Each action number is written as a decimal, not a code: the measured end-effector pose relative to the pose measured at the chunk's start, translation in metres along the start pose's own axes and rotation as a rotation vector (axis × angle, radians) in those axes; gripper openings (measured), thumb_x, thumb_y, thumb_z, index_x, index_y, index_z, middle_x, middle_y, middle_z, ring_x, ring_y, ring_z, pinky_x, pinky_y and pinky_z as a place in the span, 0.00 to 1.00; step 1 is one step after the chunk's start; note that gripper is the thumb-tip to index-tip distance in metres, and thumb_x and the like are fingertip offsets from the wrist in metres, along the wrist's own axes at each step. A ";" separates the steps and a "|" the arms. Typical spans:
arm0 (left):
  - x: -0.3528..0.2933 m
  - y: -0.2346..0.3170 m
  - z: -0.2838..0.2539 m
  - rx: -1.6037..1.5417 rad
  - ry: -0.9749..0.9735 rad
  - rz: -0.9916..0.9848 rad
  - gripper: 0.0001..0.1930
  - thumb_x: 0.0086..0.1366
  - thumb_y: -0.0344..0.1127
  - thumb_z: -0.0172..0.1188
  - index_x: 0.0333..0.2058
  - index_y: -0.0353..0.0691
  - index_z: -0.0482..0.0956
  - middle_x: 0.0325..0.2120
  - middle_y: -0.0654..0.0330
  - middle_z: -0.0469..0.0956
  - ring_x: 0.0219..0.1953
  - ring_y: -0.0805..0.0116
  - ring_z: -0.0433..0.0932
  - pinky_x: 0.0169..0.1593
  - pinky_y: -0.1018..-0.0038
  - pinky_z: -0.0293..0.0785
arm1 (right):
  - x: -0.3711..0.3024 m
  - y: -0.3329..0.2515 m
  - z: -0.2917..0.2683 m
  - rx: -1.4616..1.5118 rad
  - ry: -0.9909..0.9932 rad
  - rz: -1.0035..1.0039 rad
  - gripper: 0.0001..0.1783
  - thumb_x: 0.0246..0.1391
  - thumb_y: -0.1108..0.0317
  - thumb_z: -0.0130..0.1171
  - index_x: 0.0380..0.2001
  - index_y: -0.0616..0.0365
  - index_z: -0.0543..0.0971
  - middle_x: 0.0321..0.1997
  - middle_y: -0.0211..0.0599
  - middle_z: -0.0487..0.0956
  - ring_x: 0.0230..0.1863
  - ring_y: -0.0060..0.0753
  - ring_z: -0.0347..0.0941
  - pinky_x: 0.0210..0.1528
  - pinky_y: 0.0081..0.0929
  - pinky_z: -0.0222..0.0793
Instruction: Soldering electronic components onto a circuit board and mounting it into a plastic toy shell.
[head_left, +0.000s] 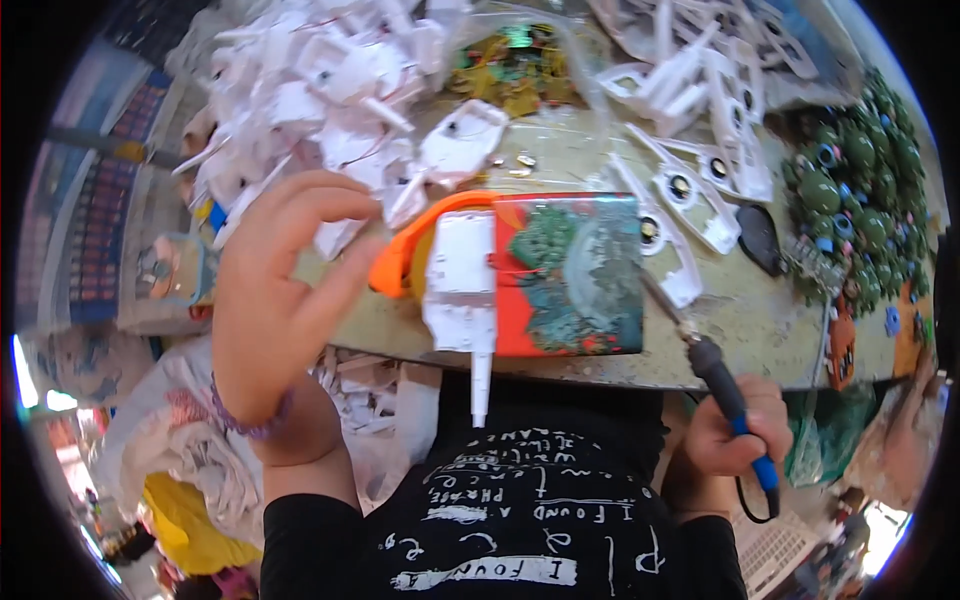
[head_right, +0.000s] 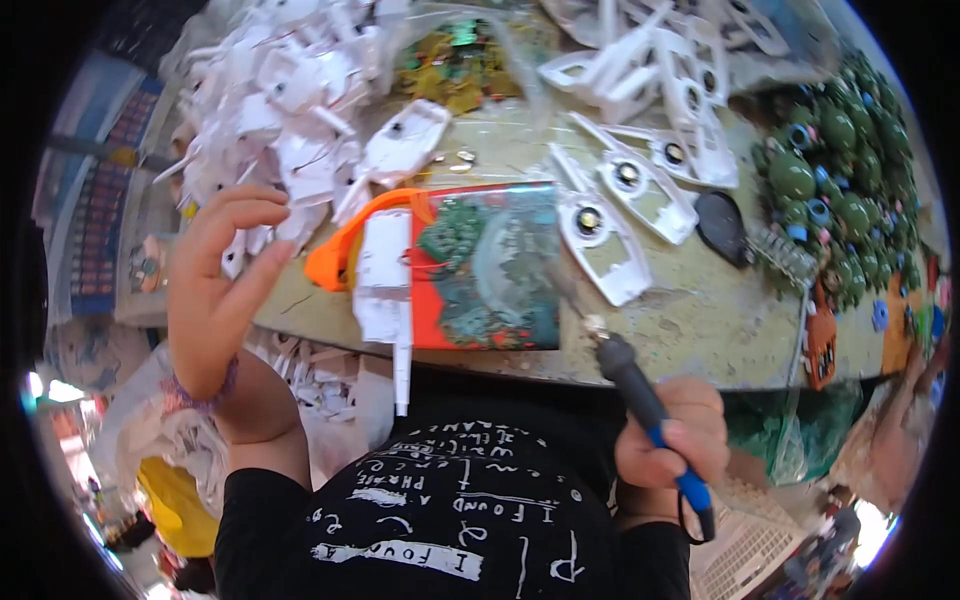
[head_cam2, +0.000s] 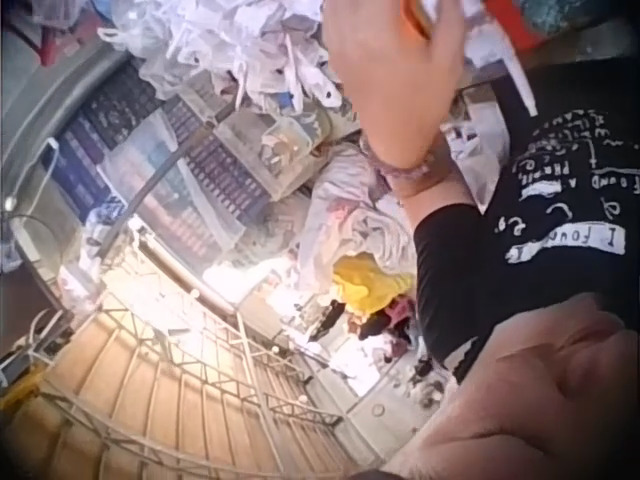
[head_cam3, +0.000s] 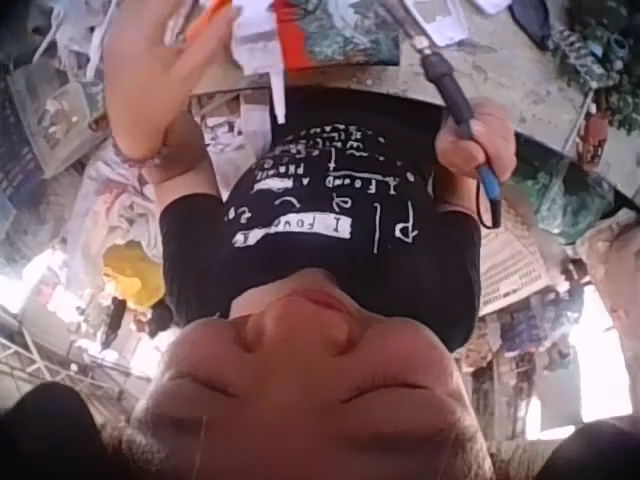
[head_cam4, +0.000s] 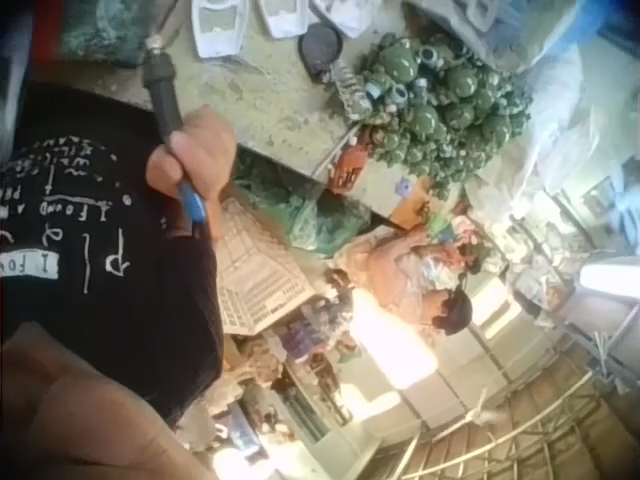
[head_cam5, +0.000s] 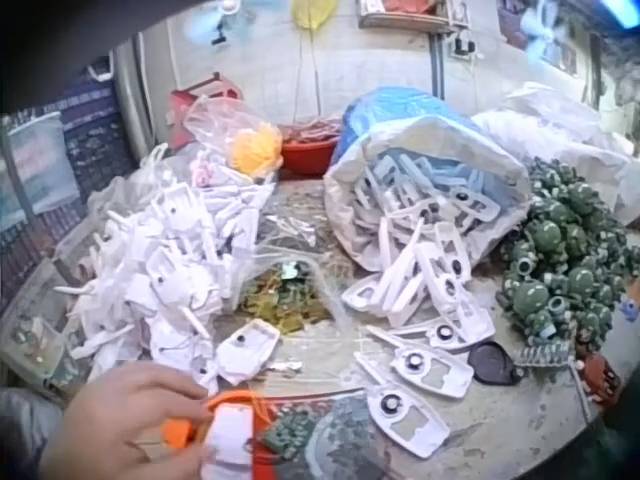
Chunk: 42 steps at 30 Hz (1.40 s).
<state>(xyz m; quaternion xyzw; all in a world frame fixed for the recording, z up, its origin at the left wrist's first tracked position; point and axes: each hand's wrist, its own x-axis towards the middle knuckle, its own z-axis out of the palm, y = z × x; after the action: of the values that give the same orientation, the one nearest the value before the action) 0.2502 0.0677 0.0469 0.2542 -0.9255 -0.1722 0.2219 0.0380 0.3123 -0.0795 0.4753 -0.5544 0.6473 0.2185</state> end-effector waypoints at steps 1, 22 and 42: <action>-0.012 -0.021 -0.009 -0.011 -0.018 -0.088 0.08 0.53 0.26 0.63 0.33 0.34 0.78 0.35 0.54 0.78 0.40 0.57 0.77 0.47 0.69 0.70 | 0.002 -0.001 -0.001 0.007 0.005 0.018 0.16 0.65 0.55 0.44 0.32 0.57 0.66 0.19 0.34 0.65 0.17 0.29 0.60 0.21 0.28 0.58; -0.133 -0.116 0.021 0.137 -0.062 -0.459 0.07 0.51 0.29 0.64 0.30 0.36 0.79 0.31 0.54 0.76 0.39 0.53 0.74 0.44 0.65 0.70 | -0.006 -0.001 0.001 0.141 0.131 0.139 0.17 0.65 0.56 0.44 0.33 0.62 0.68 0.19 0.37 0.63 0.19 0.26 0.57 0.21 0.22 0.51; -0.063 -0.013 0.069 -0.026 0.363 0.056 0.10 0.45 0.24 0.69 0.28 0.42 0.79 0.24 0.63 0.74 0.28 0.64 0.73 0.41 0.65 0.68 | 0.007 -0.013 0.016 0.180 -0.043 0.126 0.17 0.65 0.51 0.46 0.34 0.54 0.66 0.21 0.32 0.66 0.20 0.29 0.63 0.26 0.24 0.60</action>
<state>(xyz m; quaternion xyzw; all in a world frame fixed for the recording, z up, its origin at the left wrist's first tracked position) 0.2697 0.1053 -0.0370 0.2523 -0.8746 -0.1291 0.3933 0.0515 0.2993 -0.0679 0.4710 -0.5273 0.6966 0.1216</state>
